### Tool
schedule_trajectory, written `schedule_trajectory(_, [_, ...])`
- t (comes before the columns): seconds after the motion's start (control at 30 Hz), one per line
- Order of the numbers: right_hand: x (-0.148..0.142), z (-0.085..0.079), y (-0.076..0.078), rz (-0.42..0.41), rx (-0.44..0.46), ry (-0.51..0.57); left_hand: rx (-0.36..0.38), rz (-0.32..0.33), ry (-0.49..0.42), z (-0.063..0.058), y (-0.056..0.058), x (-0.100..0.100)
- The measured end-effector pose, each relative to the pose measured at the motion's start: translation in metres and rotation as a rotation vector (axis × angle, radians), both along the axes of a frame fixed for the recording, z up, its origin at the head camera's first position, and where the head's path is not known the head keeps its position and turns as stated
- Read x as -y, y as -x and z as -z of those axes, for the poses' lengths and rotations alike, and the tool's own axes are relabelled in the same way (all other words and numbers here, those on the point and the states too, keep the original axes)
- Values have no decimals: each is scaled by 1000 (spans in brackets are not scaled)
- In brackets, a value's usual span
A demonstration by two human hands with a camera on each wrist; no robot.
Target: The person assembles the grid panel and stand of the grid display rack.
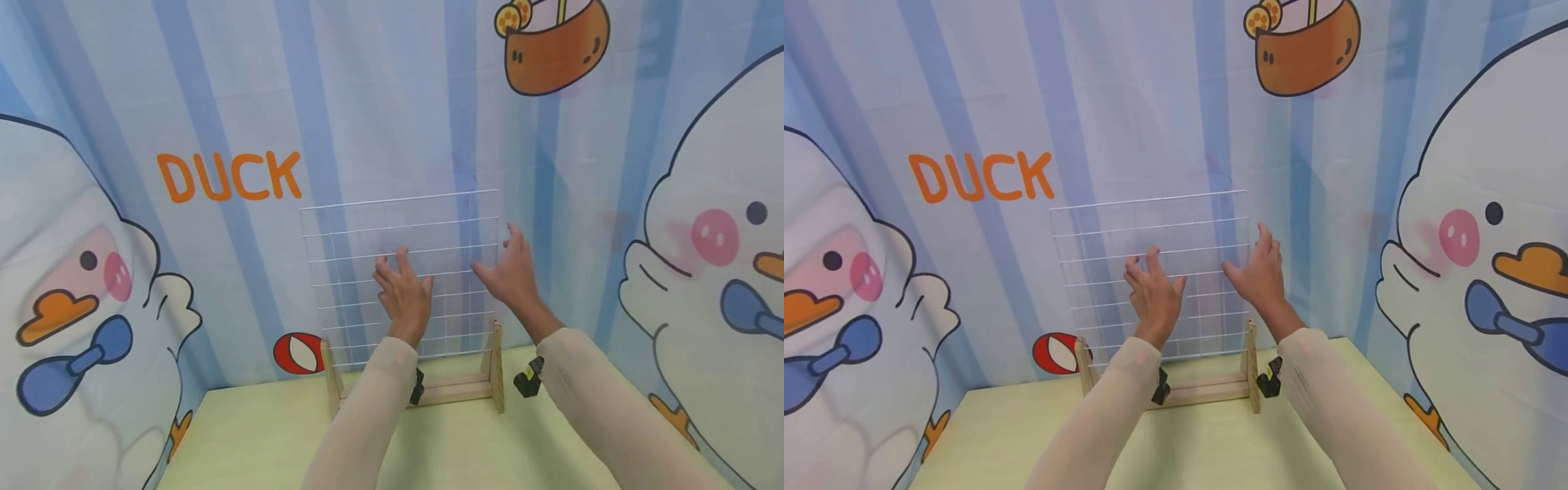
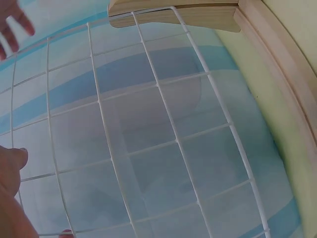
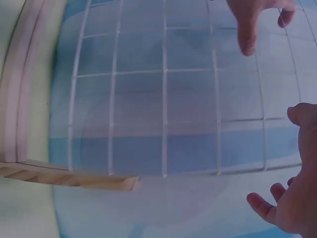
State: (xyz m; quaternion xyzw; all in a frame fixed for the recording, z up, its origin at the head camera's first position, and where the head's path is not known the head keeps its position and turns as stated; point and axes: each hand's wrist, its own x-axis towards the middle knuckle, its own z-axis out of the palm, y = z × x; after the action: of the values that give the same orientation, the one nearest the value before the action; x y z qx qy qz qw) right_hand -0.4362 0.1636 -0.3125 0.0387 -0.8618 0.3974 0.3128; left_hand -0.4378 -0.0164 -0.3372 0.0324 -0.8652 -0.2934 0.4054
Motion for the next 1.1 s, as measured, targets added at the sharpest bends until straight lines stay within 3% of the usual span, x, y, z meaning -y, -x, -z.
schedule_trajectory(0.17, [19, -17, 6, 54, 42, -16, -5, -10, 7, 4, 0, 3])
schedule_trajectory(0.43, [38, -19, 11, 187, 59, -19, 0, -10, -5, 10, -4, 7])
schedule_trajectory(0.7, [37, -21, 11, 195, 20, -20, -1, 25, 6, 11, -7, 11])
schedule_trajectory(0.9, [32, -26, 12, 169, 13, -7, -45, 12, 66, 3, -15, 24])
schedule_trajectory(1.1, [31, -26, 12, 171, 17, 12, -77, 0, 52, -16, -21, 53])
